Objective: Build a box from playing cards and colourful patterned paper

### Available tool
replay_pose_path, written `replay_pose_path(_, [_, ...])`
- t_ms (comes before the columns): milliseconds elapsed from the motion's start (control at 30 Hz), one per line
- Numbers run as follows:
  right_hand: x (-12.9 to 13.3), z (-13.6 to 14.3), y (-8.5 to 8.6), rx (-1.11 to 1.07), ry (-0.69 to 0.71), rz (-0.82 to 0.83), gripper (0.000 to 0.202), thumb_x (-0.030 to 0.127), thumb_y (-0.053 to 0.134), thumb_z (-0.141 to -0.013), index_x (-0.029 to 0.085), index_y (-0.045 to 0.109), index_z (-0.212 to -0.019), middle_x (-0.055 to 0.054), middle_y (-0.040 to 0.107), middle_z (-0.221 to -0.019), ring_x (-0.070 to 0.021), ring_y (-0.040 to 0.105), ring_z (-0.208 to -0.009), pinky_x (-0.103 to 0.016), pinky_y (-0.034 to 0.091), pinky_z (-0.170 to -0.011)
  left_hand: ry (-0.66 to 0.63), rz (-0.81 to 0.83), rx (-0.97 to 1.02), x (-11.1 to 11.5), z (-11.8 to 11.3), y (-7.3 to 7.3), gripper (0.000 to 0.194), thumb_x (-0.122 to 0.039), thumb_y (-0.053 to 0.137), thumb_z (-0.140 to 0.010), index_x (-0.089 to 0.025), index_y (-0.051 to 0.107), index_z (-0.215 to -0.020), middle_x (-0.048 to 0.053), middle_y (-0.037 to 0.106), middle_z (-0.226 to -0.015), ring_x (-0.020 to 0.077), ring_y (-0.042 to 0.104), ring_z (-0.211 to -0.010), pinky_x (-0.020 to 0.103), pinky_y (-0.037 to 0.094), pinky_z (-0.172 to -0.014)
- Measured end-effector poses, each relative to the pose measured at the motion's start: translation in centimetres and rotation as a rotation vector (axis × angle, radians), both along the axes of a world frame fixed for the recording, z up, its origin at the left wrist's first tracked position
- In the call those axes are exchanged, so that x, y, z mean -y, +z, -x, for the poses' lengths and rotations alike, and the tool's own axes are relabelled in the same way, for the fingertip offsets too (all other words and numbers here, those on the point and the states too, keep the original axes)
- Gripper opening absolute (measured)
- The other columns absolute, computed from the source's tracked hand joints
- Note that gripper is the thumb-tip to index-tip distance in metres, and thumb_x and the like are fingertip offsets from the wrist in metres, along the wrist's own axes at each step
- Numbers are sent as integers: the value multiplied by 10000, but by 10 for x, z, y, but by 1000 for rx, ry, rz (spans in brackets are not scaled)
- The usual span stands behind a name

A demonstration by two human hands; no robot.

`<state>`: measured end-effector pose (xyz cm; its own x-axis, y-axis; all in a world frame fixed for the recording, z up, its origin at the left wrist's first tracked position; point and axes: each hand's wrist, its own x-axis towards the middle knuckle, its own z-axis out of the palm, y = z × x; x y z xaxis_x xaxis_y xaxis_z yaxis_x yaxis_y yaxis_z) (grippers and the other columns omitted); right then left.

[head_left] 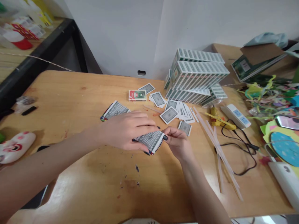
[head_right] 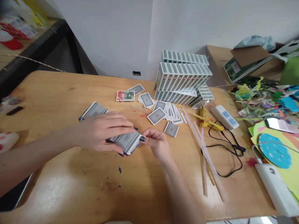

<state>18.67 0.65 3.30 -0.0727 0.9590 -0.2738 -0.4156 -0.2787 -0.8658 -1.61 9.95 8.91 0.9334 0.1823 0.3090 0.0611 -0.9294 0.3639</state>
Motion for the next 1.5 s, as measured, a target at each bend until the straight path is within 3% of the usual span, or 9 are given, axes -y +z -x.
replay_pose_path(367, [-12,-5,19,181,129,42,103,216,721,-599,162,634,-595,15,608,-538,-114,531,-515,-249,430,-537,-68,-84,-11,8,-2,4,406,-399,543,-825,-134,555,-1132,128,622,-1052,230,541,-909,372,472,-772])
replay_pose_path(600, [-9,-20,0,128,286,-33,103,249,729,-668,178,691,-734,-6,665,-732,-119,579,-695,-261,446,-694,-36,-78,32,8,3,-1,426,-405,560,-813,-155,535,-1157,120,615,-1086,242,544,-977,387,475,-812])
replay_pose_path(733, [-5,-12,-8,20,192,-62,80,259,739,-654,201,690,-679,5,659,-698,-117,563,-658,-252,432,-652,-21,-69,44,10,3,2,431,-403,565,-810,-133,533,-1144,116,614,-1079,238,532,-994,386,473,-835])
replay_pose_path(1033, [-5,1,3,22,25,-60,164,318,776,-550,199,663,-547,3,585,-557,-136,494,-557,-274,375,-557,-30,-81,100,13,-3,7,424,-392,594,-793,-128,549,-1122,120,618,-1063,228,528,-945,366,479,-825])
replay_pose_path(1200, [-4,2,7,22,3,-94,191,337,750,-573,197,632,-521,16,501,-496,-129,446,-518,-272,348,-523,-15,-83,41,16,-5,11,390,-396,559,-815,-166,557,-1129,112,620,-1070,222,541,-936,372,477,-815])
replay_pose_path(1500, [-1,-3,8,55,58,-123,174,313,703,-656,185,611,-582,14,513,-558,-114,432,-541,-252,319,-513,2,-74,12,15,-3,12,389,-394,558,-813,-151,560,-1117,118,619,-1042,222,537,-897,381,476,-790])
